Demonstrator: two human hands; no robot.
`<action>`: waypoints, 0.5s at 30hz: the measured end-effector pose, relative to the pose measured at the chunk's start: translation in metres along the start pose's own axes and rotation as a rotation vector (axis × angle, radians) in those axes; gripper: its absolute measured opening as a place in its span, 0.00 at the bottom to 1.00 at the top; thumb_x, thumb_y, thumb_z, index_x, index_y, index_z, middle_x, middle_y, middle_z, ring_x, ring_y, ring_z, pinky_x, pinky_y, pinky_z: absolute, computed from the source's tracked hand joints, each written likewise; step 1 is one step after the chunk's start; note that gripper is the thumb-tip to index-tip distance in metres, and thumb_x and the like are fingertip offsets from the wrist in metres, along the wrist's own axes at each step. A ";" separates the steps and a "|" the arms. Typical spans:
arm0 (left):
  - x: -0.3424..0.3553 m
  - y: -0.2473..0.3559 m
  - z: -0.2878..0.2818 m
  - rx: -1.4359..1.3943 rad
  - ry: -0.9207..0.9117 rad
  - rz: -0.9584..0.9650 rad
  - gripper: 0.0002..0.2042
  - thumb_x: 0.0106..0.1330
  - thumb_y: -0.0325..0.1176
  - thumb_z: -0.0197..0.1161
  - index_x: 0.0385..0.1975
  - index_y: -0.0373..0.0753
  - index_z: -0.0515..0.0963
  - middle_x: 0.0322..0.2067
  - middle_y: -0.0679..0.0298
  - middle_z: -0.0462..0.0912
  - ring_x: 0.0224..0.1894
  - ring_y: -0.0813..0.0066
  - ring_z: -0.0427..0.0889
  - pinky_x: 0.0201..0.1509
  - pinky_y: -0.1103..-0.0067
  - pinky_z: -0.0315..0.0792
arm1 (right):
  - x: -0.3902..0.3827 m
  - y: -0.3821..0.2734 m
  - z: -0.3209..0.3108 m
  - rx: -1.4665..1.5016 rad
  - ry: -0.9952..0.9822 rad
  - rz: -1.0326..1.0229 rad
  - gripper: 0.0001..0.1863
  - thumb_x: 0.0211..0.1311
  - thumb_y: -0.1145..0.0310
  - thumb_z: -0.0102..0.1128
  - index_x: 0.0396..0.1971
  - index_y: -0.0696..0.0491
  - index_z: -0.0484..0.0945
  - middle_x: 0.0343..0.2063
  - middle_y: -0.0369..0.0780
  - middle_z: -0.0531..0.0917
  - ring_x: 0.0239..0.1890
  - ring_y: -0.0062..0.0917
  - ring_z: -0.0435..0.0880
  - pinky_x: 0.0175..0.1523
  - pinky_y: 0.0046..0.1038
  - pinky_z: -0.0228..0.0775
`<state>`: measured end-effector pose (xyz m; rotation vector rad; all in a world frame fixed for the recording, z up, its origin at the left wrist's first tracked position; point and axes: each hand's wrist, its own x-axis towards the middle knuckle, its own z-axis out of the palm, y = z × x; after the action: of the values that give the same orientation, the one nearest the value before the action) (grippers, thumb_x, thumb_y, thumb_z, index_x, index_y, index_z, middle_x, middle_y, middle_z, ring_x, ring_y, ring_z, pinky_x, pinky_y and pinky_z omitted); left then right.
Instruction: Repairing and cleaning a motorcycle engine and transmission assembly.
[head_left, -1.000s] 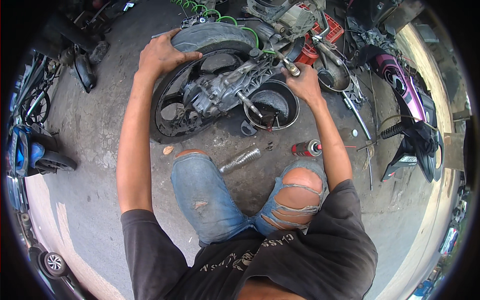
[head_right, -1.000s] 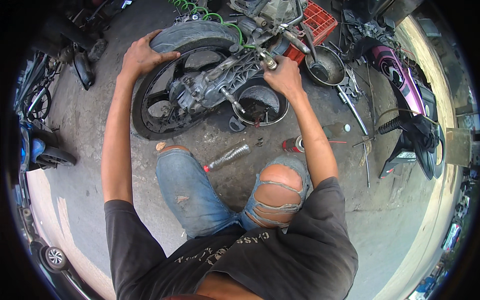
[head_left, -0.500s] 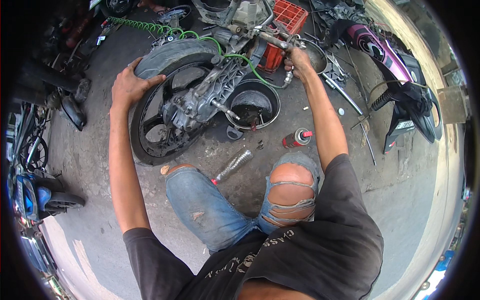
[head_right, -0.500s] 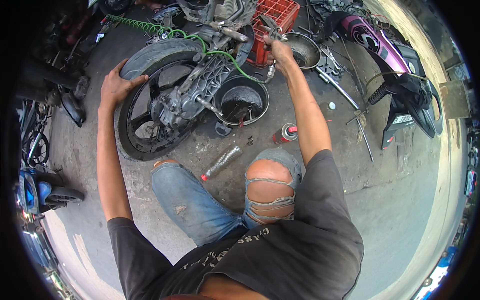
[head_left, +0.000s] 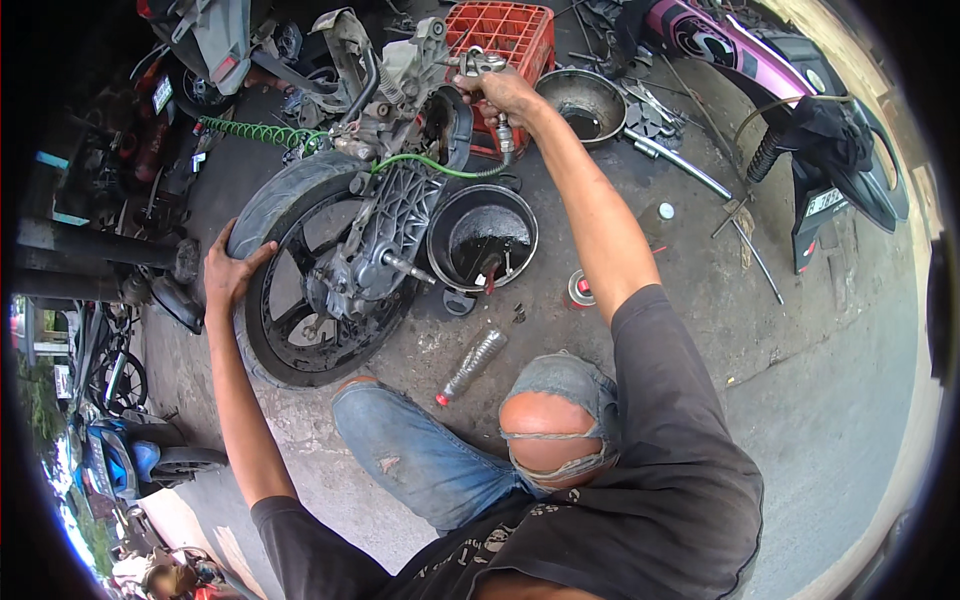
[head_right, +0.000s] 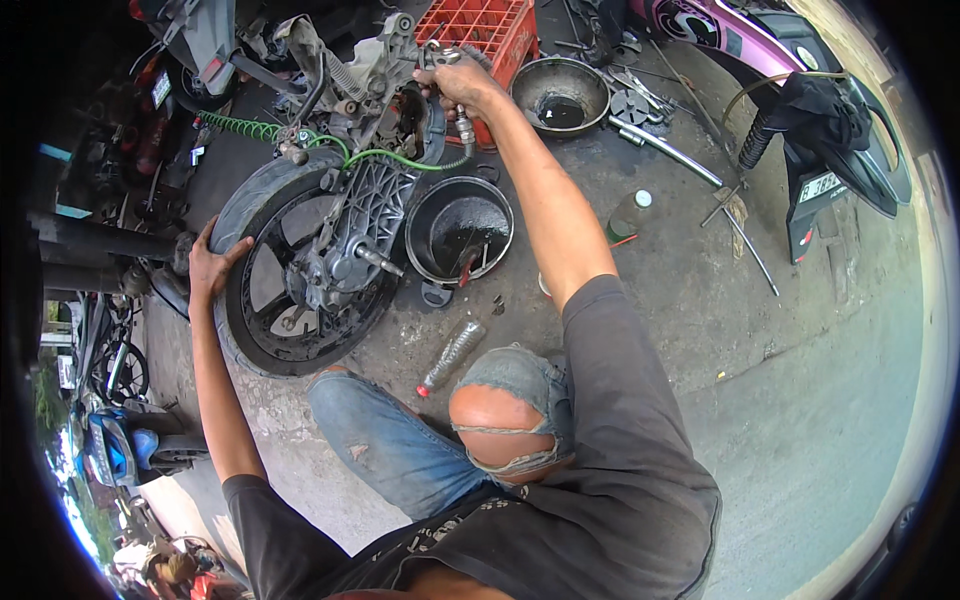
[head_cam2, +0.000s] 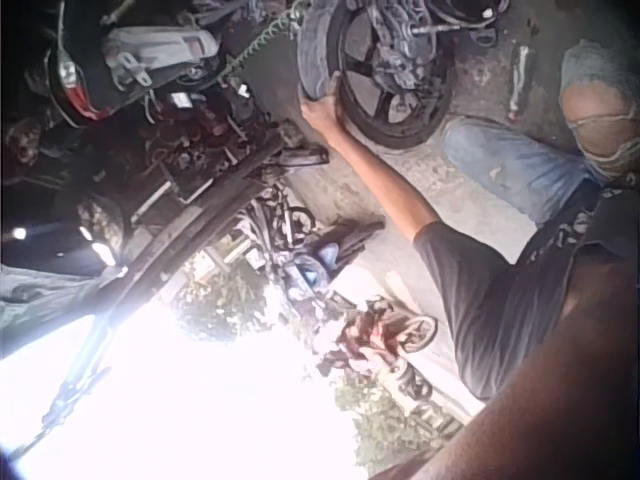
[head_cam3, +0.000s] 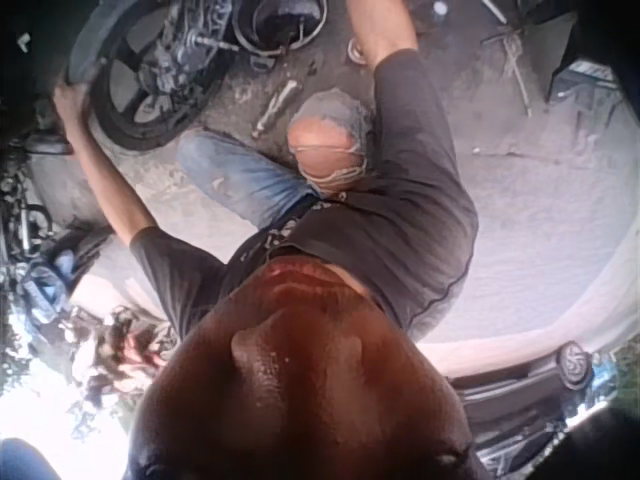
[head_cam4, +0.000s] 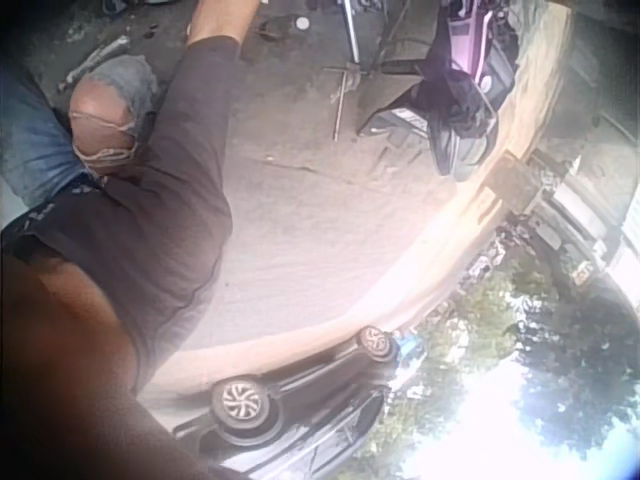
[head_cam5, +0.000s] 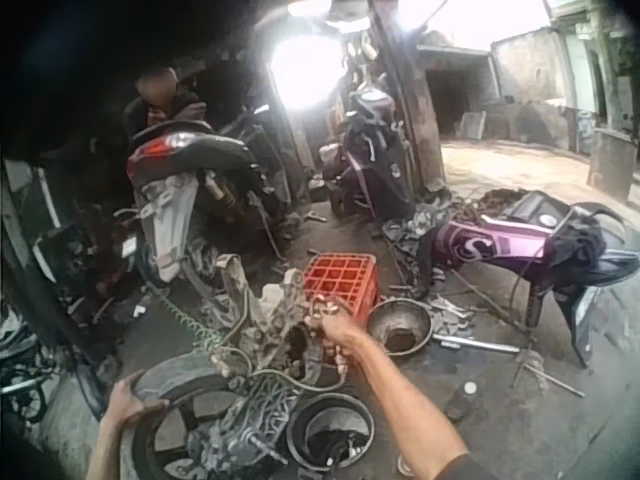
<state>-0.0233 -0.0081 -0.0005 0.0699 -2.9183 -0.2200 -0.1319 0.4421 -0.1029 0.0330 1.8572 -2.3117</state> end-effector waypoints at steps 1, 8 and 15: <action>0.000 0.002 0.003 0.007 0.004 0.000 0.47 0.42 0.55 0.80 0.63 0.35 0.74 0.52 0.42 0.82 0.57 0.52 0.82 0.63 0.66 0.72 | 0.004 -0.002 -0.004 0.006 -0.004 -0.004 0.11 0.67 0.62 0.63 0.30 0.52 0.76 0.22 0.33 0.76 0.11 0.11 0.58 0.16 0.22 0.54; 0.003 0.005 0.010 -0.022 -0.025 0.024 0.46 0.44 0.51 0.80 0.63 0.30 0.72 0.54 0.43 0.81 0.59 0.53 0.80 0.66 0.68 0.69 | 0.027 -0.018 -0.006 0.107 0.100 -0.127 0.14 0.68 0.61 0.61 0.26 0.54 0.75 0.18 0.32 0.74 0.10 0.14 0.59 0.15 0.24 0.54; 0.005 0.007 0.009 -0.039 -0.022 0.032 0.47 0.43 0.50 0.81 0.62 0.29 0.72 0.54 0.43 0.81 0.58 0.56 0.80 0.66 0.69 0.69 | 0.004 0.011 -0.007 0.314 0.035 -0.060 0.13 0.69 0.60 0.60 0.30 0.54 0.75 0.25 0.35 0.78 0.12 0.16 0.63 0.18 0.25 0.60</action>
<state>-0.0299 -0.0002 -0.0072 0.0141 -2.9331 -0.2742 -0.1345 0.4457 -0.1159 0.0598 1.5111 -2.6370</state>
